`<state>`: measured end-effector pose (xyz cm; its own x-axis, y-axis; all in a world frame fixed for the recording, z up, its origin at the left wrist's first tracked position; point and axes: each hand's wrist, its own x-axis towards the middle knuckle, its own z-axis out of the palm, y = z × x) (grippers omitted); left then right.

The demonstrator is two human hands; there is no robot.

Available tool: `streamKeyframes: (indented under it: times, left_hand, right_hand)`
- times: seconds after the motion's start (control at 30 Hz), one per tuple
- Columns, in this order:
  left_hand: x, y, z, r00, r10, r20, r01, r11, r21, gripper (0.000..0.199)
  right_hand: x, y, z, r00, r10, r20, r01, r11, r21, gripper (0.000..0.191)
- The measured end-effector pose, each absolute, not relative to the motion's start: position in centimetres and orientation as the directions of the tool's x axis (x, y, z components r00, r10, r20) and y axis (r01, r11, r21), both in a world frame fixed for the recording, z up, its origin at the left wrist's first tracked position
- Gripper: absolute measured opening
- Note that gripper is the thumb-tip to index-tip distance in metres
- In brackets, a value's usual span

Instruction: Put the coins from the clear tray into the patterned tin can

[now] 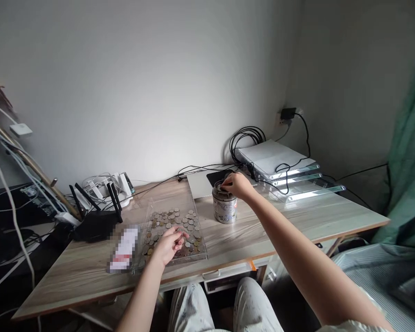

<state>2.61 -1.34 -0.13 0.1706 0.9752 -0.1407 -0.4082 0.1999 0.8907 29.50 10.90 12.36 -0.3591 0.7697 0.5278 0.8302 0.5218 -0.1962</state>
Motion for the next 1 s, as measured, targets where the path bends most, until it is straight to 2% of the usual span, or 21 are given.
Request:
streamKeyframes:
  times: [0.1,0.17,0.2,0.3,0.37,0.43,0.6,0.7,0.8,1.0]
  left_hand:
    - [2.7,-1.4,0.1,0.191,0.976,-0.106,-0.362,0.170,0.917,0.021]
    - [2.7,-1.4,0.4,0.182,0.977,-0.108,-0.349,0.167,0.922,0.025]
    - [2.7,-1.5,0.5,0.170,0.978,-0.118,-0.350,0.172,0.921,0.026]
    - [2.8,-1.5,0.7,0.142,0.978,-0.152,-0.369,0.195,0.909,0.029]
    - [2.8,-1.5,0.8,0.144,0.977,-0.158,-0.385,0.202,0.901,0.028]
    - [2.8,-1.5,0.7,0.149,0.976,-0.159,-0.409,0.207,0.889,0.026]
    - [2.7,-1.0,0.5,0.172,0.957,-0.234,-0.509,0.290,0.811,0.016]
    - [2.4,-0.7,0.3,0.061,0.950,-0.307,-0.626,0.276,0.729,0.020]
    - [2.2,-0.7,0.3,-0.058,0.952,-0.299,-0.685,0.180,0.706,0.028]
    - [2.3,-1.0,0.4,-0.137,0.973,-0.187,-0.564,0.079,0.822,0.021]
  right_hand:
    - [27.9,8.9,12.0,-0.229,0.688,0.688,0.845,0.491,-0.210,0.022]
    - [25.6,6.5,11.5,-0.215,0.648,0.731,0.810,0.536,-0.237,0.025]
    - [24.2,5.3,11.0,-0.276,0.653,0.705,0.768,0.591,-0.247,0.026]
    - [19.9,2.2,8.5,-0.572,0.662,0.485,0.627,0.734,-0.263,0.026]
    - [17.6,1.1,6.7,-0.659,0.650,0.379,0.611,0.756,-0.235,0.024]
    - [16.2,0.8,5.4,-0.670,0.660,0.340,0.637,0.746,-0.193,0.017]
    - [17.2,2.2,6.2,-0.620,0.662,0.421,0.662,0.729,-0.174,0.020]
    - [20.5,4.1,9.0,-0.489,0.674,0.554,0.708,0.678,-0.200,0.023]
    - [24.5,6.6,11.8,-0.349,0.697,0.626,0.797,0.572,-0.192,0.023]
    - [29.3,9.8,13.0,-0.323,0.820,0.472,0.895,0.427,-0.131,0.015]
